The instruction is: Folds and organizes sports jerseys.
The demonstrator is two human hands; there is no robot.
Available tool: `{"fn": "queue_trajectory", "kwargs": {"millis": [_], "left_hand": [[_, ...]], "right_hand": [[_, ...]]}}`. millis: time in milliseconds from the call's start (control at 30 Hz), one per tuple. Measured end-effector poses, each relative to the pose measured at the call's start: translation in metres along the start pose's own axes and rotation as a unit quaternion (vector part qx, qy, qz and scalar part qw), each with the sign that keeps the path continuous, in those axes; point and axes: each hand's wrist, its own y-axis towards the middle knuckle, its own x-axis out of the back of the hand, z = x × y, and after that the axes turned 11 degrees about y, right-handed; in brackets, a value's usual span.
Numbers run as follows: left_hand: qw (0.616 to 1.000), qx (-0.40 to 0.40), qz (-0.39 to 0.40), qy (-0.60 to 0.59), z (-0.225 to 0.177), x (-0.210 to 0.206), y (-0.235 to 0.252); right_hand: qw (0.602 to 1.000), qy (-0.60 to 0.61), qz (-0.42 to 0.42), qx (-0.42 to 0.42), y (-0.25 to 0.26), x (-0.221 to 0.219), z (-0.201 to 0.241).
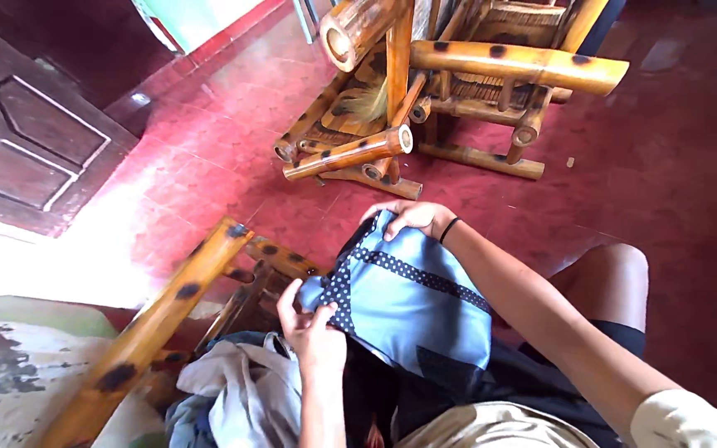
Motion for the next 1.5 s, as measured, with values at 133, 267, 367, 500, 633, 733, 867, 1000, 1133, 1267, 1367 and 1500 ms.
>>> {"fn": "queue_trajectory", "kwargs": {"millis": [133, 267, 367, 500, 633, 733, 867, 1000, 1133, 1267, 1367, 1500], "left_hand": [[0.99, -0.103, 0.095, 0.024, -0.041, -0.018, 0.031], [0.959, -0.199, 0.19, 0.071, -0.094, -0.052, 0.059], [0.928, -0.253, 0.254, 0.101, -0.126, -0.084, 0.071], [0.889, -0.303, 0.332, 0.082, -0.14, -0.133, 0.087], [0.863, -0.327, 0.382, 0.048, -0.14, -0.188, 0.078], [0.855, -0.314, 0.412, 0.016, -0.131, -0.213, 0.056], [0.856, -0.282, 0.432, 0.024, -0.118, -0.224, 0.034], [0.854, -0.286, 0.431, 0.05, -0.118, -0.214, 0.039], [0.857, -0.308, 0.403, 0.093, -0.127, -0.191, 0.061], [0.846, -0.359, 0.373, 0.13, -0.133, -0.149, 0.103], [0.83, -0.394, 0.351, 0.18, -0.118, -0.066, 0.134], [0.811, -0.391, 0.286, 0.327, -0.141, -0.03, 0.03]], "right_hand": [[0.989, -0.079, -0.001, 0.122, -0.026, -0.005, 0.076], [0.962, -0.151, -0.051, 0.22, -0.075, -0.018, 0.152], [0.926, -0.237, -0.114, 0.271, -0.127, -0.026, 0.199], [0.89, -0.268, -0.23, 0.289, -0.206, -0.04, 0.233], [0.853, -0.303, -0.3, 0.301, -0.275, -0.049, 0.237], [0.838, -0.311, -0.341, 0.293, -0.31, -0.045, 0.233], [0.853, -0.281, -0.336, 0.283, -0.329, -0.024, 0.22], [0.878, -0.263, -0.271, 0.295, -0.319, -0.001, 0.2], [0.887, -0.232, -0.246, 0.316, -0.282, -0.001, 0.189], [0.874, -0.22, -0.272, 0.337, -0.249, -0.025, 0.194], [0.84, -0.281, -0.287, 0.365, -0.242, -0.05, 0.194], [0.722, -0.494, -0.293, 0.386, -0.275, -0.095, 0.16]]}}
